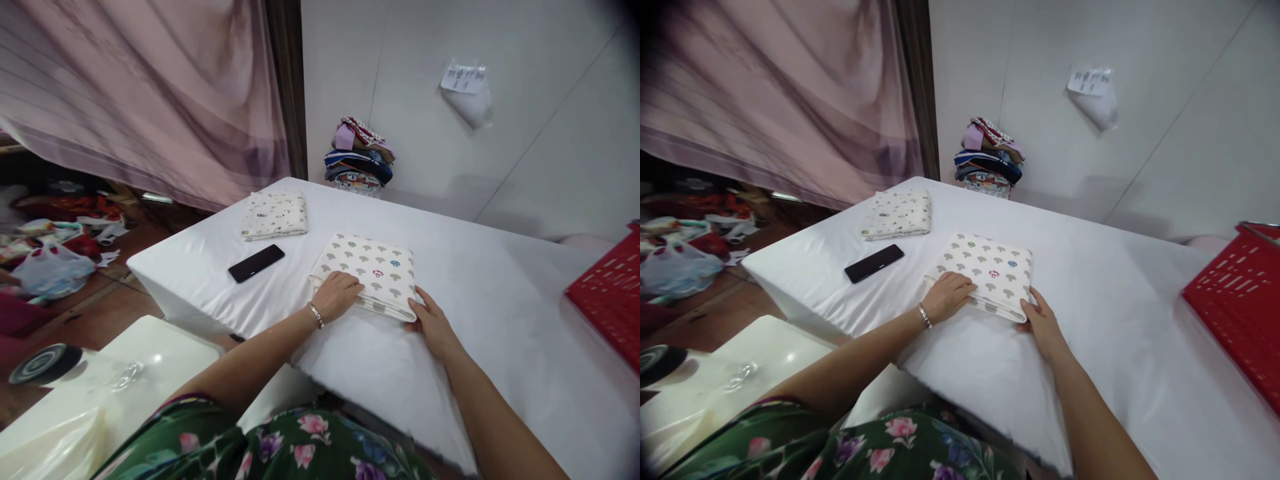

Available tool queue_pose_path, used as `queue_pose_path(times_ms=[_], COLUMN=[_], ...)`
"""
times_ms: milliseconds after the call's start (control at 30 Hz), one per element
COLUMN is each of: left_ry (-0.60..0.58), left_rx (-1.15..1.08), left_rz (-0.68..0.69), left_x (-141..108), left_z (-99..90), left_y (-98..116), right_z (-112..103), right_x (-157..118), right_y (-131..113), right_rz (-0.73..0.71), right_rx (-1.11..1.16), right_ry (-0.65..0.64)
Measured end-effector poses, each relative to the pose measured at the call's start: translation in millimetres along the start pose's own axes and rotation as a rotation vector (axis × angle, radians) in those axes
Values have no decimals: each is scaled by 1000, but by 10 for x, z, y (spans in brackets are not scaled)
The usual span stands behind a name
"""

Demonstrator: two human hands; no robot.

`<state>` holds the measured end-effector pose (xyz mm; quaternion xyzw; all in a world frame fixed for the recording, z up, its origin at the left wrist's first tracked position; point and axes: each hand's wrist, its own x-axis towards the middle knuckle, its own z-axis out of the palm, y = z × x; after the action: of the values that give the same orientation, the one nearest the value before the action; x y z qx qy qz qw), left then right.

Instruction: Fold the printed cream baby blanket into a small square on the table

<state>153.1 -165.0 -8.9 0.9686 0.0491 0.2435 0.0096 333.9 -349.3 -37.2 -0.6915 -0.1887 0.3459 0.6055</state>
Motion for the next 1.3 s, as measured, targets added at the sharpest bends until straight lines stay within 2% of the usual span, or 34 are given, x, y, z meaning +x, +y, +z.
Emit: queue_pose_path(times_ms=[200, 367, 600, 700, 767, 867, 967, 1033, 1133, 1300], left_ry=[-9, 44, 33, 20, 19, 25, 18, 14, 18, 20], left_rx=[21, 17, 42, 22, 8, -5, -21, -36, -56, -130], left_rz=[64, 57, 28, 27, 20, -2, -21, -38, -64, -102], left_x=[43, -48, 35, 48, 44, 37, 38, 41, 44, 59], left_z=[110, 148, 139, 158, 165, 151, 124, 110, 103, 111], left_y=[114, 132, 171, 179, 180, 186, 196, 202, 204, 194], right_z=[8, 1, 11, 9, 8, 36, 114, 175, 236, 248], right_x=[-9, -18, -12, -66, -134, -240, -289, -280, -239, -210], right_y=[-20, -10, -34, -104, -162, -214, -191, -150, -105, -114], right_rz=[10, -13, 15, 8, -87, -421, -808, -980, -1049, -1021], right_rx=[17, -10, -2, -93, -247, -547, -774, -881, -1007, -1141], right_ry=[-7, -17, -18, 13, 94, 200, 143, 76, 69, 74])
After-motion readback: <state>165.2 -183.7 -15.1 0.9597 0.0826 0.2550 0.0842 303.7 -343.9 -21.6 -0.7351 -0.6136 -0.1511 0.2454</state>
